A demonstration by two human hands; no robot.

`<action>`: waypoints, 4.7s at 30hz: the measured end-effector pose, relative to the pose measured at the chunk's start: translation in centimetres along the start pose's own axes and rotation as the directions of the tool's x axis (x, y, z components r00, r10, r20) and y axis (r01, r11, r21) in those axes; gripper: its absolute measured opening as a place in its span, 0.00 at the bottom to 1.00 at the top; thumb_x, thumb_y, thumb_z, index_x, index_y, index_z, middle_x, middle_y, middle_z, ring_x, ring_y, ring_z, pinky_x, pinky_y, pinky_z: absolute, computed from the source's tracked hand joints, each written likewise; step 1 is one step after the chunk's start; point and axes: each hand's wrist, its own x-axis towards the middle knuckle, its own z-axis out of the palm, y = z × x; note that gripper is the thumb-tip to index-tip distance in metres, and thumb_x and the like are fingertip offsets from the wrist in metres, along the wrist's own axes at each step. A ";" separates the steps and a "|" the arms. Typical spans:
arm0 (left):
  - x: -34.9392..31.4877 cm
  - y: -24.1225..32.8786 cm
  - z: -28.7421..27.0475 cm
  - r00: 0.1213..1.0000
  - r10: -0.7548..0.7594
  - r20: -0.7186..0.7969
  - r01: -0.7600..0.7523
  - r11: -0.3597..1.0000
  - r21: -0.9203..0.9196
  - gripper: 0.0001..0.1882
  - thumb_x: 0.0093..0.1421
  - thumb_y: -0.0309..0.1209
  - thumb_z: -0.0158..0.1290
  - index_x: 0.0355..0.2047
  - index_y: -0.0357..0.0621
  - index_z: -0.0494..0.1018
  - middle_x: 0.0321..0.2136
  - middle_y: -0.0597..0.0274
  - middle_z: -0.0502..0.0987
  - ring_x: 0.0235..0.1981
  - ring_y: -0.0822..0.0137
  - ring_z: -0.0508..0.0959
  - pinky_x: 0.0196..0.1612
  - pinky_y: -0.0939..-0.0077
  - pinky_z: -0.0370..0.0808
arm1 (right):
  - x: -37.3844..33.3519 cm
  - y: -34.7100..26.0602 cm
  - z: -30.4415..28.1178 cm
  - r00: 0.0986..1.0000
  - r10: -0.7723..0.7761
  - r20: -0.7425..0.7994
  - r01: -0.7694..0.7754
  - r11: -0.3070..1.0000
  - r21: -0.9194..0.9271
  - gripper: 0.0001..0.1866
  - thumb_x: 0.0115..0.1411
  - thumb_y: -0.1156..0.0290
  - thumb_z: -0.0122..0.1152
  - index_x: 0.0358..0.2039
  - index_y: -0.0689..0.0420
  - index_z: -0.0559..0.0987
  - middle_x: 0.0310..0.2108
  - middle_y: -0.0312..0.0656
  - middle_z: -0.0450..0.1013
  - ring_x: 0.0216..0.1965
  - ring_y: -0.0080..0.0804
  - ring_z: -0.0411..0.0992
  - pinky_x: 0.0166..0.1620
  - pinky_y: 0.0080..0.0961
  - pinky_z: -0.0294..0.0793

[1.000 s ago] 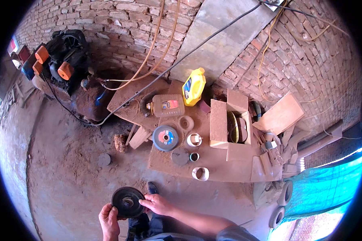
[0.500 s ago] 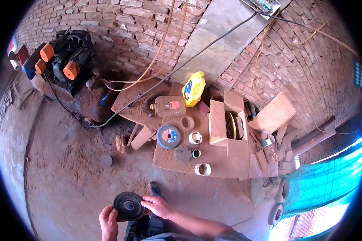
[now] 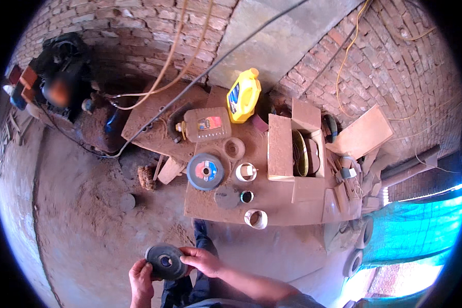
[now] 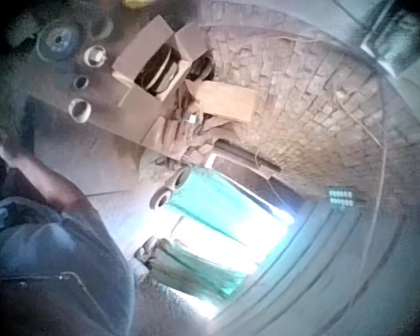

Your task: The person removes a grinding wheel from a bench grinder, retrieves a new wheel and a mounting flange from a nearby table, and installs the new wheel onto the grinder. The person then uses a small blue tool to tighten the wheel onto the spindle.

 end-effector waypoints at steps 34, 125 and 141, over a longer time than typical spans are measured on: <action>1.0 -9.4 -0.3 0.858 -0.289 -0.424 0.356 0.931 0.084 0.25 0.58 0.34 0.54 0.53 0.34 0.65 0.34 0.54 0.75 0.27 0.67 0.76 0.30 0.76 0.75 | 18.3 -15.2 -29.7 0.737 -0.645 -0.203 -0.349 -0.106 -0.931 0.22 0.47 0.60 0.68 0.38 0.60 0.73 0.34 0.49 0.71 0.40 0.46 0.71 0.40 0.42 0.71; -21.6 13.4 -117.1 0.439 -0.118 -0.891 -0.857 0.242 -0.454 0.13 0.57 0.23 0.48 0.44 0.37 0.66 0.37 0.55 0.75 0.35 0.64 0.77 0.37 0.66 0.78 | 69.5 40.1 92.6 0.963 0.257 0.075 0.018 0.217 -0.976 0.09 0.62 0.68 0.52 0.37 0.60 0.73 0.28 0.40 0.74 0.26 0.27 0.73 0.27 0.24 0.75; -8.8 39.3 -159.3 0.501 0.098 -0.860 -0.819 0.373 -0.435 0.15 0.59 0.28 0.46 0.46 0.37 0.67 0.39 0.53 0.75 0.39 0.60 0.77 0.42 0.61 0.78 | 101.8 47.6 102.0 0.958 0.212 -0.190 -0.238 0.226 -0.945 0.15 0.62 0.62 0.51 0.25 0.58 0.77 0.16 0.41 0.70 0.14 0.33 0.67 0.16 0.32 0.64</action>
